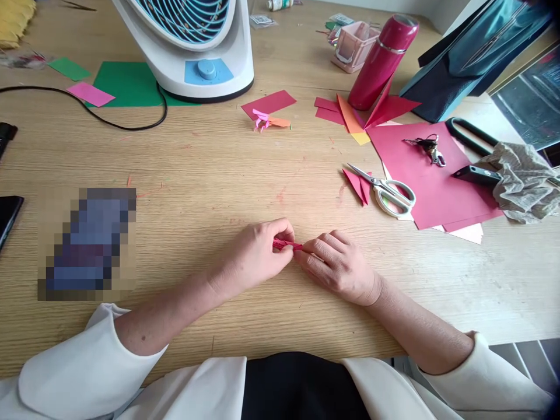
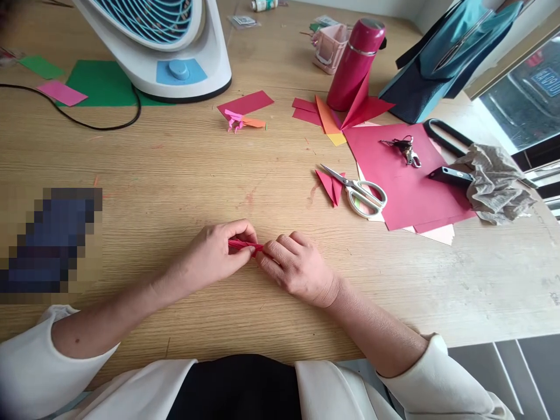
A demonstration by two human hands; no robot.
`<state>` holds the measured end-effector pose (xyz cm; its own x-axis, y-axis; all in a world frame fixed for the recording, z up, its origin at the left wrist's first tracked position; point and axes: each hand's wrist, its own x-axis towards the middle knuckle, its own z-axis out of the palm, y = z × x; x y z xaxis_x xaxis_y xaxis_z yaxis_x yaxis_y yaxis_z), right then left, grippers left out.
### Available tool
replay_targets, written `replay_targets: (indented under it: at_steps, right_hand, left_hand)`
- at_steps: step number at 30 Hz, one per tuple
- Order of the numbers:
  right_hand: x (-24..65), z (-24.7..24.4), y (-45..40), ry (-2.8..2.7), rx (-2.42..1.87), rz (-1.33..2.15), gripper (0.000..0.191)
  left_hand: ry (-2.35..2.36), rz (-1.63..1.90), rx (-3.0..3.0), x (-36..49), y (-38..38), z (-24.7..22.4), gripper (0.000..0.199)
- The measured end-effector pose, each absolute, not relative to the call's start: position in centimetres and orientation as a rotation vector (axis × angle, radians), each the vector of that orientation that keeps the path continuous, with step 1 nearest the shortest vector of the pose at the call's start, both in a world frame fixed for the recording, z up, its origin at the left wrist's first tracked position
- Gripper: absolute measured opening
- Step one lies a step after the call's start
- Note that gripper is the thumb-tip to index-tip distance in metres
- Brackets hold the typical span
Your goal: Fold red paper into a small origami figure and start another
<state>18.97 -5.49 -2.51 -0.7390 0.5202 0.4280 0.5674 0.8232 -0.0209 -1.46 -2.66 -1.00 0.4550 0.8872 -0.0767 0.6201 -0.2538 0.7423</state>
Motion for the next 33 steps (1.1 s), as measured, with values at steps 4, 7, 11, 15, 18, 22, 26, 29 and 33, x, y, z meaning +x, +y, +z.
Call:
replay_targets:
  at_steps: [4, 7, 11, 15, 18, 22, 26, 29, 33]
  right_hand:
    - [18.8, -2.7, -5.6, -2.606, -0.882, -0.072, 0.019]
    - [18.8, -2.9, -5.7, -2.602, -0.927, -0.010, 0.020]
    - [18.9, -2.9, -6.0, -2.594, -0.940, 0.029, 0.019]
    - [19.1, -3.0, -6.4, -2.572, -0.984, 0.057, 0.020]
    - [19.1, -3.2, -6.7, -2.538, -1.049, 0.110, 0.021]
    - [18.8, -3.2, -6.9, -2.492, -1.126, 0.123, 0.024]
    - [18.5, -3.1, -7.0, -2.428, -1.189, 0.232, 0.021]
    - [18.5, -3.0, -7.1, -2.389, -1.239, 0.310, 0.020]
    - [19.3, -2.7, -7.9, -2.336, -1.305, 0.402, 0.016]
  left_hand:
    - [1.268, 0.486, 2.333, -1.4, -3.3, -1.4, 0.009]
    - [1.221, 0.609, 2.491, -1.6, -3.6, -2.0, 0.002]
    - [0.986, 0.655, 2.549, -2.2, -4.0, -2.3, 0.017]
    - [0.913, 0.651, 2.604, -2.7, -4.3, -2.2, 0.025]
    - [0.910, 0.634, 2.633, -2.8, -4.4, -2.1, 0.024]
    - [0.940, 0.625, 2.657, -2.7, -4.3, -2.2, 0.023]
    - [0.958, 0.601, 2.706, -2.5, -4.3, -2.4, 0.023]
    - [0.958, 0.604, 2.751, -2.4, -4.3, -2.5, 0.024]
    - [0.975, 0.595, 2.718, -2.4, -4.4, -2.6, 0.022]
